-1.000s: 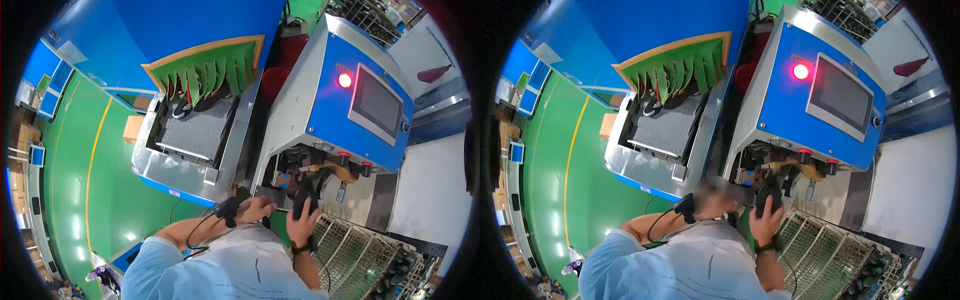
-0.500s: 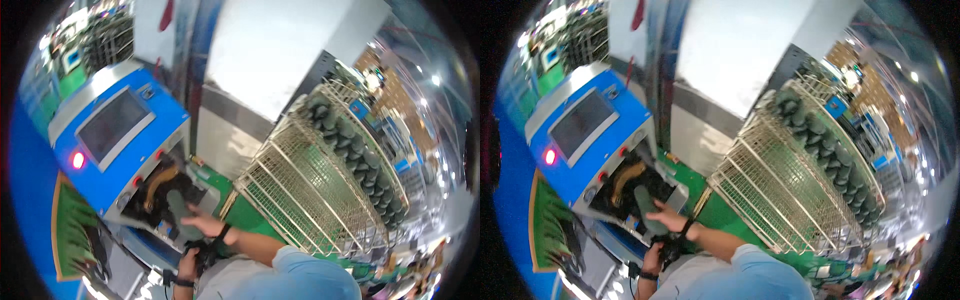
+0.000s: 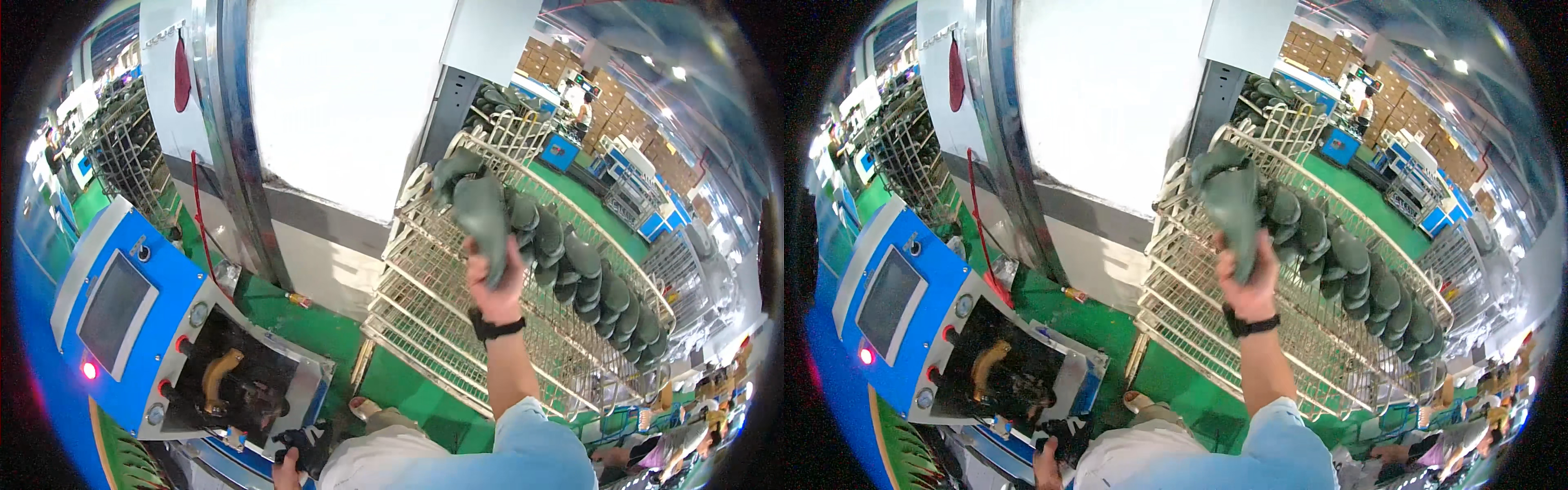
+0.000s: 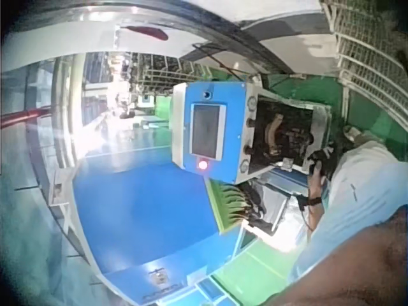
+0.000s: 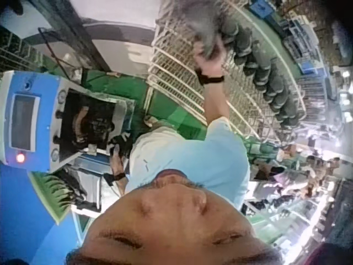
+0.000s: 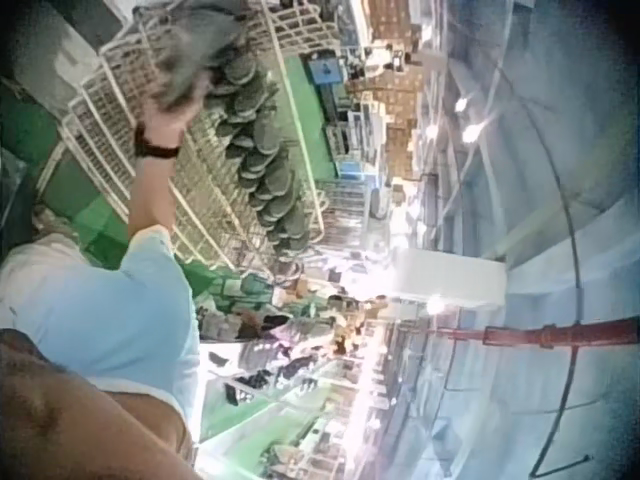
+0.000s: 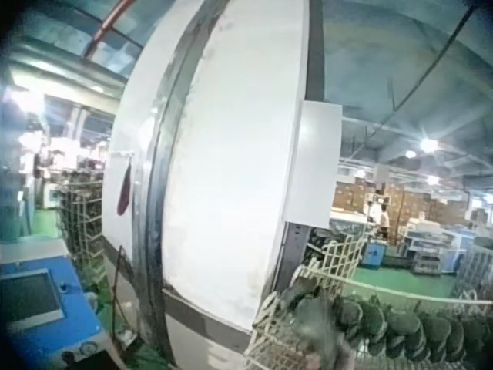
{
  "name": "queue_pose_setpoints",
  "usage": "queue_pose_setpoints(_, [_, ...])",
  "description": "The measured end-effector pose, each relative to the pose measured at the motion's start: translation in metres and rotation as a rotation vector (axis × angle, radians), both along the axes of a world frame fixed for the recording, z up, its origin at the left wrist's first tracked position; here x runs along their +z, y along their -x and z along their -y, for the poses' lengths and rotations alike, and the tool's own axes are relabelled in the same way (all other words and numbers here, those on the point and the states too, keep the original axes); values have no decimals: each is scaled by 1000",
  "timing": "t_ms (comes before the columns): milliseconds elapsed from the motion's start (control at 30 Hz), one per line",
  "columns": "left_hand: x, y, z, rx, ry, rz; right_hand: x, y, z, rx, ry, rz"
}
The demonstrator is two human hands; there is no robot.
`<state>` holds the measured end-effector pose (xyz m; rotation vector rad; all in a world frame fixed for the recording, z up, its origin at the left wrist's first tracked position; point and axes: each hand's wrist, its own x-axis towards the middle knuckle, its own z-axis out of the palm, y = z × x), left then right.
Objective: The person repeatedly picks up black shoes from a metal rack and places them into a blue machine. After each insertion, the person removes the shoe and returns it to the rack. This cycle continues for multiple shoes in a factory setting.
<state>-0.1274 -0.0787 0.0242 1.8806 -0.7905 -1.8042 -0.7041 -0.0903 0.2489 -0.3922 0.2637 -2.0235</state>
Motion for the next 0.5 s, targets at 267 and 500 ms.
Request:
queue_pose_setpoints(267, [46, -43, -23, 98, 184, -27, 19, 125, 29, -122, -204, 73])
queue_pose_setpoints(500, [44, -199, -164, 706, 405, 339, -34, 50, 45, -110, -692, -359])
